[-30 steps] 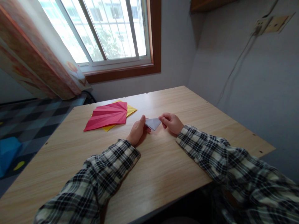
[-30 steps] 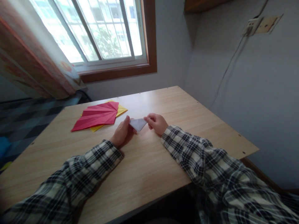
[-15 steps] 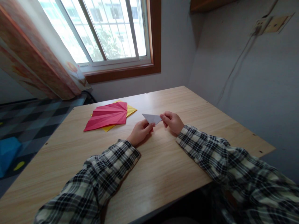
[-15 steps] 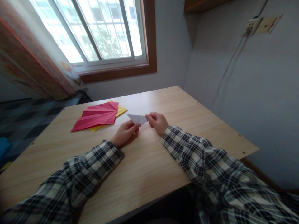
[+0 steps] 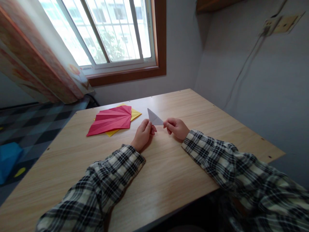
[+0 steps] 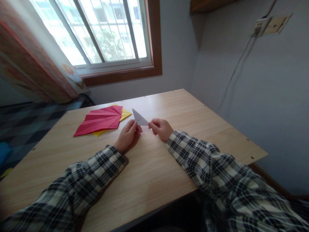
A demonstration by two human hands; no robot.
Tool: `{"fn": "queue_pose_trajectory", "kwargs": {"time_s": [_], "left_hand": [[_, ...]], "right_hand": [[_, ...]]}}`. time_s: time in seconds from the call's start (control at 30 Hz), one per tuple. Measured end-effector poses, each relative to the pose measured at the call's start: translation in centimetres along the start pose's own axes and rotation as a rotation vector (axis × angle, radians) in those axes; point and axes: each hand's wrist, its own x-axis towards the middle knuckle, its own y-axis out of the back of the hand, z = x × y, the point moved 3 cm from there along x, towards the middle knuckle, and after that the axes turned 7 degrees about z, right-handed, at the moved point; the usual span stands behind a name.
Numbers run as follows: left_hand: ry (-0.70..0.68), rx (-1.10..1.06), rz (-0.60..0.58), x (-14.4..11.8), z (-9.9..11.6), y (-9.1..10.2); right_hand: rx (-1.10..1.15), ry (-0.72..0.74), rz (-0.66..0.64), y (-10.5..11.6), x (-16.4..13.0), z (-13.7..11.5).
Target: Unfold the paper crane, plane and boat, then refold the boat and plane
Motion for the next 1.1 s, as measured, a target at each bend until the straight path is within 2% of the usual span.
{"fn": "queue_pose_trajectory", "kwargs": {"time_s": [0.33, 0.63, 0.77, 0.93, 1.1], "left_hand": [[0.005, 0.151, 0.06, -0.08, 0.84, 0.28], [-0.021, 0.056, 0.022, 0.0, 0.33, 0.02], [0.009, -0.004, 0.001, -0.08, 0.31, -0.12], [0.026, 0.004, -0.042, -0.24, 0.25, -0.31], [0.008, 0.044, -0.082, -0.22, 0.24, -0.31]], "right_hand": [[-0.069, 0.017, -0.03, 0.08, 0.04, -0.06], [-0.104, 0.058, -0.105, 0.06, 0.03, -0.39], [-0.01, 0.049, -0.122, -0.05, -0.06, -0.51], [0.165, -0.057, -0.071, -0.32, 0.1, 0.11], [0.201, -0.067, -0.07, -0.33, 0.26, -0.03]]}}
